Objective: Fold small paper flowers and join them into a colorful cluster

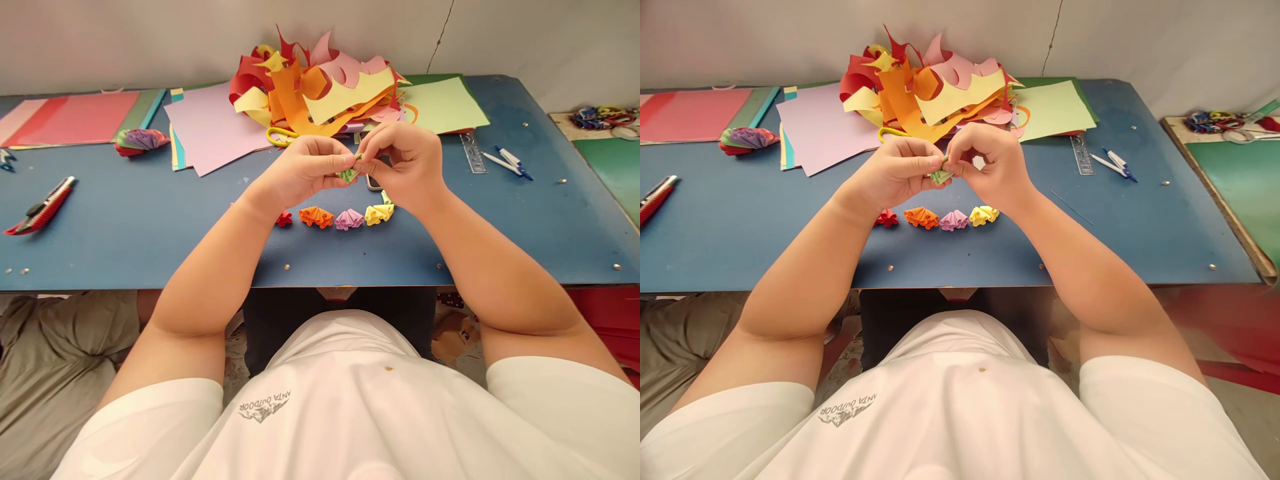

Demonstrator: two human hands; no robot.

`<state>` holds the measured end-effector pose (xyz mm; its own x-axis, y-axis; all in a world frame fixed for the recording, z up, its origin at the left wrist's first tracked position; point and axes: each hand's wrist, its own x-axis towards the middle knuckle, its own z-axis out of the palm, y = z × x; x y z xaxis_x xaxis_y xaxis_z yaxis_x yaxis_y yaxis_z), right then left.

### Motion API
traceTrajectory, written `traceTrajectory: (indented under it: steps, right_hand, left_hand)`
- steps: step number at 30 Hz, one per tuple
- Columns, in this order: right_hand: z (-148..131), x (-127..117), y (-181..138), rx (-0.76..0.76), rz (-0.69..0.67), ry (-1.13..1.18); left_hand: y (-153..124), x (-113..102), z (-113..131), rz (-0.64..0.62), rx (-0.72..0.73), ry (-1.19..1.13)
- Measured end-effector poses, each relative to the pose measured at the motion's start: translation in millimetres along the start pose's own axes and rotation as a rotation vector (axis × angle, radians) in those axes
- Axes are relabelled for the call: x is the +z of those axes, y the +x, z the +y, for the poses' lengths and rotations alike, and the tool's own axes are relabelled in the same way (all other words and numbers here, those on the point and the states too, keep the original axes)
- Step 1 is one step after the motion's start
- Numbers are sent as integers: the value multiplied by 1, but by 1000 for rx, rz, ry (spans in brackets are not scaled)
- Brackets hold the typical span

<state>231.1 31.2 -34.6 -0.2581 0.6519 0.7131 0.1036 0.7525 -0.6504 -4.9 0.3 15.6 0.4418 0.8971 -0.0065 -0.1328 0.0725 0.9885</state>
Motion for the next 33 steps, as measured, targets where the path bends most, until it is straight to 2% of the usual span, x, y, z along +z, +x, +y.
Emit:
traceTrajectory:
  steps: [6,9,14,19,26,33]
  right_hand:
    - [-16,-7,4,-21,-56,-55]
    - [-11,-8,2,-45,-85,-92]
    - [-1,-5,-3,-65,-55,-122]
    - [-1,-7,0,-27,-122,-185]
    - [-4,-3,-2,26,-36,-207]
    - [7,2,-5,62,25,-234]
  left_hand:
    - [0,-1,3,64,-18,-6]
    - [0,-3,3,74,-24,18]
    - [0,-3,3,66,-59,41]
    - [1,0,3,81,-80,0]
    - [3,0,1,156,-122,-48]
    - [5,-1,-4,180,-124,-69]
